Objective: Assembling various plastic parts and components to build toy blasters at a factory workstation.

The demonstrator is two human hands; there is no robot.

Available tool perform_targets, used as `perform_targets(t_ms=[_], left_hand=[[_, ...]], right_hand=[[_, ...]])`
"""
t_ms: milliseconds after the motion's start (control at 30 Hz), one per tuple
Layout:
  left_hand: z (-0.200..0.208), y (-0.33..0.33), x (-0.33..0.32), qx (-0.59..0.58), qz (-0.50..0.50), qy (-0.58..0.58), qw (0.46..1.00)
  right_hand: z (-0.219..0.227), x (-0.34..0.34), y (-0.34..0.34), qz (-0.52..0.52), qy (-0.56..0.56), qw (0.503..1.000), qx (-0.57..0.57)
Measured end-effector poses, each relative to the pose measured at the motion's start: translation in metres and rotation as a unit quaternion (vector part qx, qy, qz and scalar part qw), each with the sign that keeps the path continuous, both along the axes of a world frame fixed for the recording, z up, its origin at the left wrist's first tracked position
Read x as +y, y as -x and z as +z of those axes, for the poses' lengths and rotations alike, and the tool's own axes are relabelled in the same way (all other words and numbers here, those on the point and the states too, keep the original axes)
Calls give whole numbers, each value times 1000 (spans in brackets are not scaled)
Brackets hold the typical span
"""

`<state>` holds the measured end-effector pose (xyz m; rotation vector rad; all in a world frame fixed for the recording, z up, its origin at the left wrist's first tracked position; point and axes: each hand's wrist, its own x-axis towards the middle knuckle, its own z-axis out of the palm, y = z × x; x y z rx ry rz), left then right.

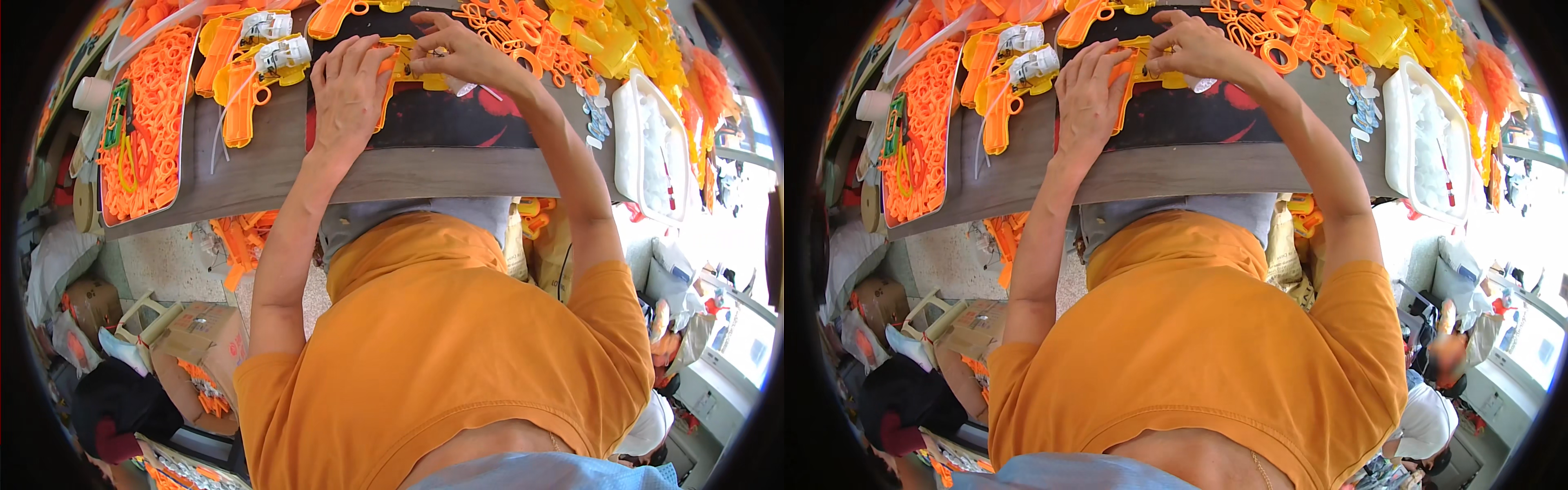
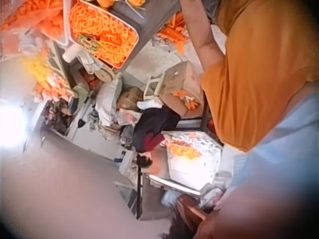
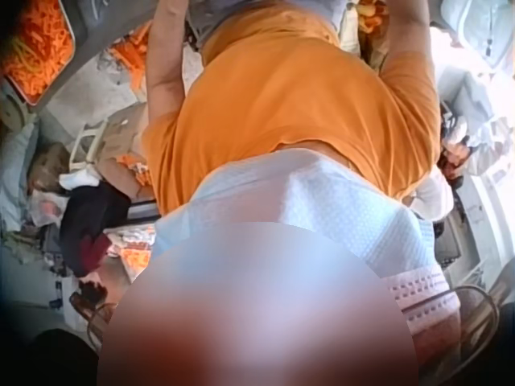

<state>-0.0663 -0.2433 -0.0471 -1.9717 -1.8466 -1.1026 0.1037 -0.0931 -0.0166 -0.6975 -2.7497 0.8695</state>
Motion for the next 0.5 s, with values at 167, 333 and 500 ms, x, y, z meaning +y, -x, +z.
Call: perform_targets(t_ms=[167,333,500], left_hand=[[-1,2,0,-9,-5,2,1000],[11,-2,3,-26,-46,-16,998],[-5,15,4,19,-119,66,991]], right_hand=[[18,-22,11,-55,-80,993,-67],[20,-20,7,-81,-99,991,-29],[12,-50,-12,-127,-158,971,126]])
